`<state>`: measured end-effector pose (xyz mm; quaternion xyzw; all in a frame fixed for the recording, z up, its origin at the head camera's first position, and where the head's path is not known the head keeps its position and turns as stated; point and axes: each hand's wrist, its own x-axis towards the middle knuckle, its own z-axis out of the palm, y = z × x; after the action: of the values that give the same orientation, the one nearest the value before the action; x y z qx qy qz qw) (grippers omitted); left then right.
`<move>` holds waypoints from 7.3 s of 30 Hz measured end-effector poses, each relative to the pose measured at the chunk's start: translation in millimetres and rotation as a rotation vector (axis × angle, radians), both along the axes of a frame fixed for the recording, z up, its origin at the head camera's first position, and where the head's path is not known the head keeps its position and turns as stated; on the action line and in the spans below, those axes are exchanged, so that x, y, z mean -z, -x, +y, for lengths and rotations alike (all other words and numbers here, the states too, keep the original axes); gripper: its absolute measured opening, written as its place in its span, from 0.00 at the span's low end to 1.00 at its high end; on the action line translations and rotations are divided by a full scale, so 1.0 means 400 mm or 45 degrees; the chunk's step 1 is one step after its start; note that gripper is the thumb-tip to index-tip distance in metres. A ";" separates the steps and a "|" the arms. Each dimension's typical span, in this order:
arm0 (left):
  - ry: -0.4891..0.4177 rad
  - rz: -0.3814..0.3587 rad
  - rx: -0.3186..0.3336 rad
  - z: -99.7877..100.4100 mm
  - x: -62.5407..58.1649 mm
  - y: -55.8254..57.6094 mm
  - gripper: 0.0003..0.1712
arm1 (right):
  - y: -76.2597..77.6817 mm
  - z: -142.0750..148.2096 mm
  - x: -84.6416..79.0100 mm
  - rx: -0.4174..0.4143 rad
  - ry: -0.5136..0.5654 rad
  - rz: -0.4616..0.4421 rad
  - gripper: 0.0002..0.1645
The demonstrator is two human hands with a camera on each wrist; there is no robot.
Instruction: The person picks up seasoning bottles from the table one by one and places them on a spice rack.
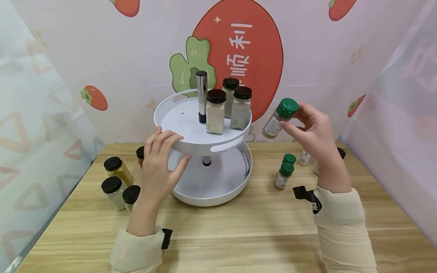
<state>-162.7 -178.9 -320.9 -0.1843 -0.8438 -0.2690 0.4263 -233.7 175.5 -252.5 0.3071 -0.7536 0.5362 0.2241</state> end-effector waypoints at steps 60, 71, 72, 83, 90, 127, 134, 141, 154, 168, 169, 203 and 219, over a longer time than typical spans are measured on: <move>-0.031 0.090 0.038 0.005 0.003 0.011 0.28 | 0.046 -0.184 -0.006 0.003 -0.212 -0.183 0.25; -0.026 0.081 0.033 0.005 0.003 0.010 0.28 | 0.041 -0.193 0.004 0.053 -0.187 -0.176 0.26; -0.028 0.082 0.035 0.005 0.003 0.010 0.28 | 0.041 -0.194 0.005 0.058 -0.182 -0.180 0.26; -0.030 0.081 0.028 0.005 0.003 0.009 0.28 | 0.031 -0.204 -0.002 0.097 -0.182 -0.212 0.26; -0.024 0.084 0.034 0.005 0.004 0.011 0.28 | 0.026 -0.207 -0.002 0.119 -0.179 -0.215 0.28; -0.030 0.080 0.023 0.006 0.004 0.010 0.27 | -0.018 0.010 0.068 0.267 -0.144 -0.119 0.19; -0.018 0.069 0.015 0.004 0.005 0.011 0.28 | -0.023 0.069 0.111 0.337 -0.197 -0.137 0.18; -0.020 0.067 0.017 0.004 0.006 0.010 0.28 | -0.033 0.129 0.160 0.429 -0.295 -0.228 0.18; -0.018 0.062 0.025 0.005 0.003 0.009 0.27 | -0.051 0.190 0.235 0.505 -0.557 -0.439 0.23; -0.023 0.077 0.021 0.006 0.006 0.011 0.27 | -0.058 0.147 0.281 0.406 -0.660 -0.591 0.27; -0.022 0.077 0.022 0.006 0.005 0.011 0.27 | -0.058 0.145 0.283 0.404 -0.660 -0.589 0.27; 0.018 0.036 0.008 -0.001 0.001 0.009 0.26 | -0.044 0.123 0.327 0.255 -0.599 -0.599 0.22; 0.003 0.036 0.011 0.000 0.002 0.008 0.27 | -0.053 0.118 0.318 0.213 -0.538 -0.597 0.22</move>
<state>-165.7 -179.0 -321.9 -0.1923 -0.8371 -0.2672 0.4369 -212.6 222.5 -379.8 0.1521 -0.9019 0.4038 0.0190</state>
